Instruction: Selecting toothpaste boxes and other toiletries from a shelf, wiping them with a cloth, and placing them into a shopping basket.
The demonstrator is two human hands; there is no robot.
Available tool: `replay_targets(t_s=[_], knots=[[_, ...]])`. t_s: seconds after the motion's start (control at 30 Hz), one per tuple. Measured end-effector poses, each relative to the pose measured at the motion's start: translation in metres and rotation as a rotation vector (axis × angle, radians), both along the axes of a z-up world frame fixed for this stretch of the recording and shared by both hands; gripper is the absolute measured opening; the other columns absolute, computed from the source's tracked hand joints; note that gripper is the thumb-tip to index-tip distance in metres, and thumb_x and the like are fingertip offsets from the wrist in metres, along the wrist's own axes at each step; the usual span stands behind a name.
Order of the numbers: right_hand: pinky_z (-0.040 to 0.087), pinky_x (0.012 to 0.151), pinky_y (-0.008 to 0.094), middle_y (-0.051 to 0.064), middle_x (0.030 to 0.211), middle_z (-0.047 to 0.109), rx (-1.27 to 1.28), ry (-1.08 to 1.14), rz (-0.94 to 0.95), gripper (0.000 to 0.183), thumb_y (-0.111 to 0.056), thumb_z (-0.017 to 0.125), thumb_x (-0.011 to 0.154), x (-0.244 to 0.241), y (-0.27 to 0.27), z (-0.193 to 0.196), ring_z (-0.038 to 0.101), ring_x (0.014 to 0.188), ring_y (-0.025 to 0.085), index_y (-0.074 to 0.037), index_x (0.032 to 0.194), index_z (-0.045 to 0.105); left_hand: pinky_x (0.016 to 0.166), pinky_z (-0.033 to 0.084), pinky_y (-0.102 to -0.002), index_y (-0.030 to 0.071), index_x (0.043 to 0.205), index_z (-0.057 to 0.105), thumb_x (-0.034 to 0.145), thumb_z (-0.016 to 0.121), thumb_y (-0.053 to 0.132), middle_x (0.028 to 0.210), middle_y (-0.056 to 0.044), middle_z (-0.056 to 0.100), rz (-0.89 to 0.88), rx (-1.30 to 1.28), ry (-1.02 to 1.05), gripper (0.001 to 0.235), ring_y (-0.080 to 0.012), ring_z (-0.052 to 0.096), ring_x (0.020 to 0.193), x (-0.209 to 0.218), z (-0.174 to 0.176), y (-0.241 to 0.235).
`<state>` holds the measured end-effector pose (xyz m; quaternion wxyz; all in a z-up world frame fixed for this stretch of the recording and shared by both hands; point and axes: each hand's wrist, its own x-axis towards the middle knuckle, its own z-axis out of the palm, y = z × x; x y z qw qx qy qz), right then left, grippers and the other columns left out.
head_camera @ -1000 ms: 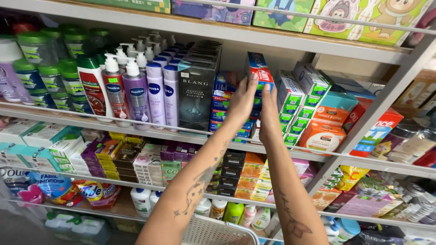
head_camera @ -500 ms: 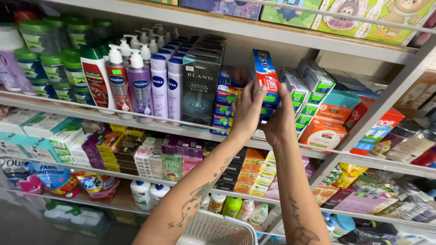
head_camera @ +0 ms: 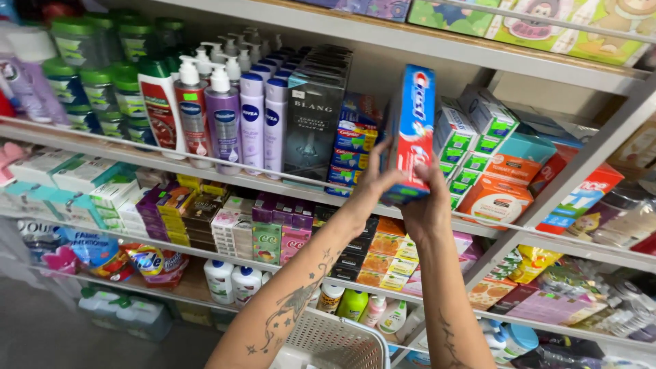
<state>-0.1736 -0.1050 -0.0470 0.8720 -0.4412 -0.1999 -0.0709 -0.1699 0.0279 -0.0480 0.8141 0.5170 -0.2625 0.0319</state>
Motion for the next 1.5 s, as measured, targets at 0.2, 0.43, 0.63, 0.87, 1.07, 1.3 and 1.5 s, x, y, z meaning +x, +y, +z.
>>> replay_targets(t_s=[0.2, 0.43, 0.63, 0.87, 1.07, 1.3, 1.5], knots=[[0.042, 0.118, 0.045, 0.014, 0.149, 0.056, 0.120, -0.043, 0.058, 0.082, -0.026, 0.063, 0.081, -0.032, -0.021, -0.087, 0.055, 0.138, 0.029, 0.000, 0.154, 0.037, 0.127, 0.014, -0.055, 0.017, 0.166, 0.034, 0.087, 0.064, 0.071, 0.169, -0.023, 0.031, 0.642, 0.551, -0.480, 0.101, -0.0427, 0.021, 0.158, -0.026, -0.101, -0.015], [0.045, 0.105, 0.060, 0.023, 0.132, 0.060, 0.306, 0.372, -0.248, 0.078, -0.047, 0.060, 0.089, -0.069, -0.139, -0.375, 0.061, 0.120, 0.038, 0.009, 0.141, 0.044, 0.136, 0.023, -0.048, 0.024, 0.157, 0.048, 0.106, 0.063, 0.063, 0.157, -0.014, 0.035, 0.609, 0.644, -0.415, 0.066, -0.0365, 0.023, 0.154, -0.149, -0.185, 0.011], [0.047, 0.103, 0.058, 0.024, 0.130, 0.065, 0.140, 0.708, 0.058, 0.077, -0.038, 0.061, 0.075, -0.138, -0.094, -0.391, 0.065, 0.117, 0.039, 0.006, 0.137, 0.050, 0.123, 0.028, -0.044, 0.008, 0.164, -0.005, 0.062, 0.096, 0.047, 0.166, -0.018, 0.024, 0.354, 0.127, 0.220, 0.149, -0.0324, 0.031, 0.154, -0.183, -0.233, 0.029], [0.048, 0.103, 0.056, 0.024, 0.130, 0.066, 0.012, 1.001, 0.397, 0.070, -0.030, 0.065, 0.076, -0.159, -0.036, -0.430, 0.065, 0.117, 0.038, 0.004, 0.136, 0.054, 0.121, 0.028, -0.039, 0.018, 0.167, 0.002, 0.063, 0.095, 0.033, 0.170, -0.013, 0.024, 0.254, 0.134, 0.754, 0.140, -0.0239, 0.030, 0.153, -0.187, -0.394, 0.052], [0.049, 0.101, 0.054, 0.019, 0.131, 0.065, -0.074, 1.232, 0.453, 0.060, -0.034, 0.067, 0.089, -0.130, 0.025, -0.483, 0.063, 0.116, 0.035, -0.002, 0.138, 0.055, 0.116, 0.037, -0.037, 0.018, 0.165, 0.007, 0.063, 0.091, 0.026, 0.161, -0.013, 0.041, 0.044, 0.104, 1.129, 0.132, -0.0243, 0.045, 0.144, -0.148, -0.515, 0.107], [0.051, 0.098, 0.064, 0.020, 0.128, 0.067, -0.085, 1.375, 0.581, 0.060, -0.041, 0.062, 0.088, -0.086, 0.090, -0.552, 0.065, 0.114, 0.038, -0.003, 0.135, 0.058, 0.104, 0.050, -0.043, 0.007, 0.156, 0.037, 0.064, 0.082, 0.037, 0.148, -0.025, 0.056, 0.083, 0.090, 1.174, 0.107, -0.0352, 0.058, 0.132, -0.108, -0.630, 0.153], [0.050, 0.098, 0.062, 0.019, 0.128, 0.067, -0.091, 1.499, 0.537, 0.061, -0.048, 0.059, 0.088, -0.058, 0.111, -0.659, 0.064, 0.114, 0.039, -0.008, 0.133, 0.060, 0.112, 0.045, -0.046, 0.011, 0.161, 0.021, 0.058, 0.094, 0.055, 0.156, -0.039, 0.020, 0.295, 0.587, 1.387, 0.134, -0.0501, 0.043, 0.138, -0.077, -0.705, 0.186]])
